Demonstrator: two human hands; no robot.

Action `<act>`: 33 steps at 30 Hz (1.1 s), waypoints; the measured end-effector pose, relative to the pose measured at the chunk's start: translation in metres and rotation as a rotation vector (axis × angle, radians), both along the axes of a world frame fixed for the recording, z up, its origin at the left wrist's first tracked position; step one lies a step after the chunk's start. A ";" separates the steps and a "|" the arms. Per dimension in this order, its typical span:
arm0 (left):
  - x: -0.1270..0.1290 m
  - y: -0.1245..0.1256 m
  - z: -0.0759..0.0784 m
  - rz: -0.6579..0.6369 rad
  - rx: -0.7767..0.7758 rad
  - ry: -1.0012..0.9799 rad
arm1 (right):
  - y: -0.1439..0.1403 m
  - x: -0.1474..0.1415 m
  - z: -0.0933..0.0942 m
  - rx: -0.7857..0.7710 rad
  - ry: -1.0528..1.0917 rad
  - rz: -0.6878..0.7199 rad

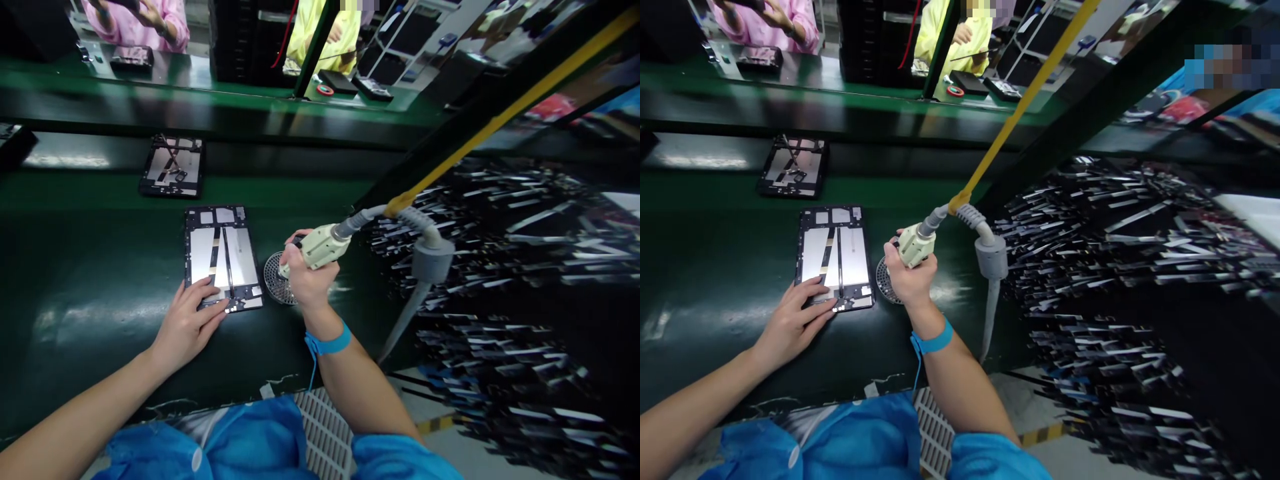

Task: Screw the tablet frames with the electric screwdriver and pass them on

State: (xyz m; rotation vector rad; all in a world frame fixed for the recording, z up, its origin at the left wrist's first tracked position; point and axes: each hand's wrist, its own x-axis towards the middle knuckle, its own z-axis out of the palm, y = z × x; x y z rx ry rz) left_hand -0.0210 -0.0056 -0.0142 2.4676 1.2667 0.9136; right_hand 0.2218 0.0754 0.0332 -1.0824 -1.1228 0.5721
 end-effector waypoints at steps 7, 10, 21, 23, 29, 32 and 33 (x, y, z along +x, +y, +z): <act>0.002 0.000 -0.002 0.009 -0.020 -0.010 | 0.001 0.001 0.008 0.003 0.008 -0.004; 0.004 0.001 -0.002 0.028 -0.045 -0.016 | -0.006 -0.007 0.021 0.043 0.086 0.010; 0.004 0.003 0.000 0.002 -0.121 -0.054 | -0.049 -0.069 0.013 -0.008 0.092 0.519; 0.005 0.003 0.000 0.001 -0.119 -0.065 | -0.048 -0.071 0.011 -0.018 0.074 0.516; 0.006 0.001 0.001 0.026 -0.133 -0.069 | -0.049 -0.072 0.008 -0.051 0.048 0.531; 0.006 0.002 -0.001 0.024 -0.117 -0.073 | -0.050 -0.073 0.006 -0.056 0.035 0.558; 0.006 0.003 -0.002 0.022 -0.112 -0.073 | -0.051 -0.073 0.005 -0.054 0.032 0.562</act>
